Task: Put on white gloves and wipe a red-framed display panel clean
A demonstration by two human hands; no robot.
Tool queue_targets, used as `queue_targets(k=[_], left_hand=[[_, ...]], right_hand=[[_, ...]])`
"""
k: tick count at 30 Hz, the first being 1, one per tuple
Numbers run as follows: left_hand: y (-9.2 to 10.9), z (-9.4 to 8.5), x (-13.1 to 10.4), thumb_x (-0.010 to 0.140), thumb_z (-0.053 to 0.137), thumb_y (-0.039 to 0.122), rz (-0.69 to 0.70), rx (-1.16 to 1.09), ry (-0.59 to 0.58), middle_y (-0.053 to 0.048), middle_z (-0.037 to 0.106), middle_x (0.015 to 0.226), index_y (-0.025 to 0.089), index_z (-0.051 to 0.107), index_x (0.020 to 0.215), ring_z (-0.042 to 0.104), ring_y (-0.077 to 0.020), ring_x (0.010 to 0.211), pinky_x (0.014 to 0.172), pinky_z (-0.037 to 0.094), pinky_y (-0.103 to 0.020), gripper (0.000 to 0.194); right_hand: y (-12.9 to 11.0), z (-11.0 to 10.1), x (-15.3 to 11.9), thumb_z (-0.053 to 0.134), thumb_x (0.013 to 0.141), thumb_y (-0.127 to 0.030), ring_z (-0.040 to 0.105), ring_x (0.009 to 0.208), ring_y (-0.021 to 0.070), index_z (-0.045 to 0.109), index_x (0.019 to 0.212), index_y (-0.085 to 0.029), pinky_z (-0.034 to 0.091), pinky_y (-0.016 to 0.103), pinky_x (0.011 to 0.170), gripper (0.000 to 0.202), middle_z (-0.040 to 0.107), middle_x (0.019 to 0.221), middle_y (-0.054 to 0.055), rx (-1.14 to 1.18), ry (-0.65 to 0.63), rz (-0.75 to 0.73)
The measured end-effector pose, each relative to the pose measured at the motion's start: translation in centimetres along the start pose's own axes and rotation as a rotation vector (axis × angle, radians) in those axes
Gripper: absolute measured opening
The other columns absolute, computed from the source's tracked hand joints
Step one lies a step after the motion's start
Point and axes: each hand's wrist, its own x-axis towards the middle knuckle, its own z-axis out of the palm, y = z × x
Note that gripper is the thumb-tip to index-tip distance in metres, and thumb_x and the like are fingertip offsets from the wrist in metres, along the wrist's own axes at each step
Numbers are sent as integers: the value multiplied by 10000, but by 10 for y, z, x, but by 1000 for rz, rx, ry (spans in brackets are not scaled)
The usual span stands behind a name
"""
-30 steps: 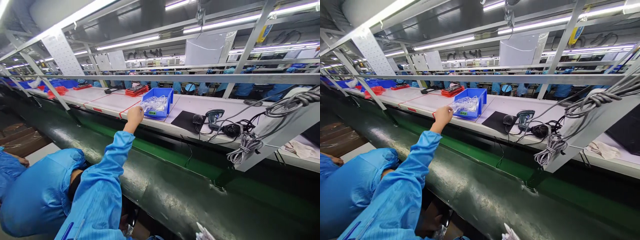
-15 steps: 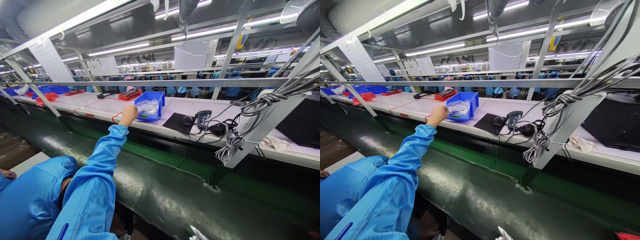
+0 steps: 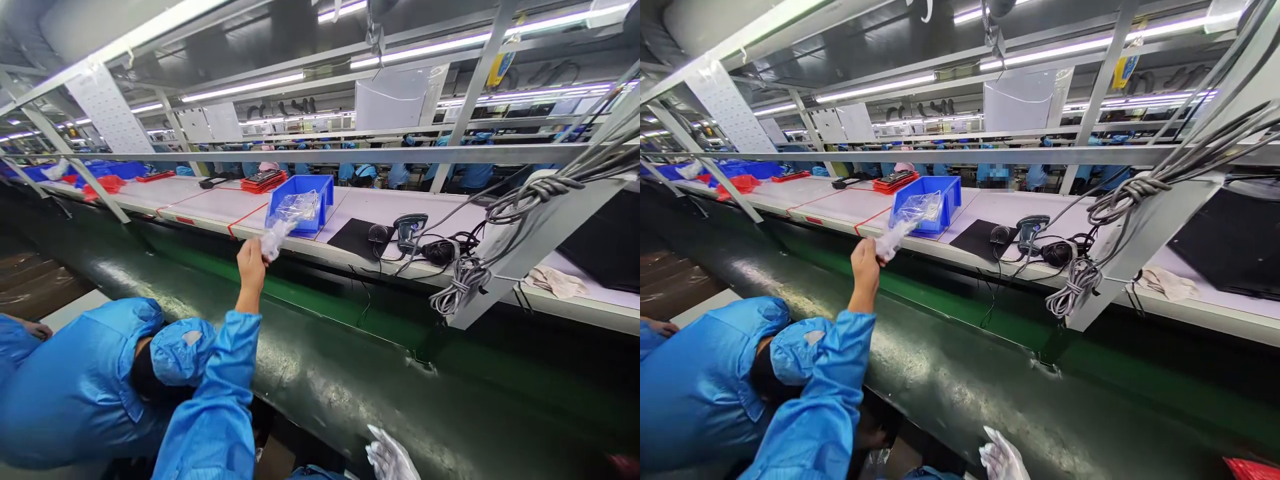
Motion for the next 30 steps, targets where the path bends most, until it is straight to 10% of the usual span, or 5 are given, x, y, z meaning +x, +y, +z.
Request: queue_targets(k=[6, 12, 18, 24, 30], left_hand=[[-25, -9, -201, 959, 695, 737, -361, -267, -268, 6, 553, 681, 207, 561, 747, 520, -146, 639, 620, 446, -263, 586], [-44, -23, -337, 844, 768, 809, -885, -173, -527, -22, 632, 669, 195, 598, 740, 574, -166, 643, 638, 460, -276, 645], [-50, -53, -366, 880, 791, 719, -902, -152, -484, 7, 551, 713, 187, 557, 701, 482, -140, 684, 651, 388, -256, 608], [-54, -52, -369, 866, 806, 705, -778, -131, -611, -56, 676, 897, 180, 578, 701, 558, -181, 814, 749, 427, -286, 596], [-63, -43, -385, 906, 754, 665, -727, -113, -643, -92, 761, 1007, 199, 550, 711, 658, -233, 924, 834, 472, -326, 544]], right_hand=[[-34, 113, -43, 774, 879, -727, 719, 1264, 301, 650, 1426, -239, 569, 518, 1108, 743, 690, 1454, 123, 176, -499, 15], [-51, 157, -6, 703, 993, -583, 723, 1051, 259, 699, 1192, -140, 605, 442, 949, 486, 798, 1066, 103, 83, -480, -103], [-27, 109, 19, 742, 954, -330, 701, 823, 195, 697, 1046, -164, 574, 291, 739, 194, 779, 877, 42, 156, -122, -161], [8, 109, 24, 695, 952, -689, 688, 779, 193, 703, 1019, -199, 580, 293, 707, 494, 745, 849, 60, 26, -339, 16], [22, 119, 40, 847, 854, -551, 492, 544, 125, 684, 925, -198, 464, 247, 538, 395, 580, 613, -42, 21, -255, -211]])
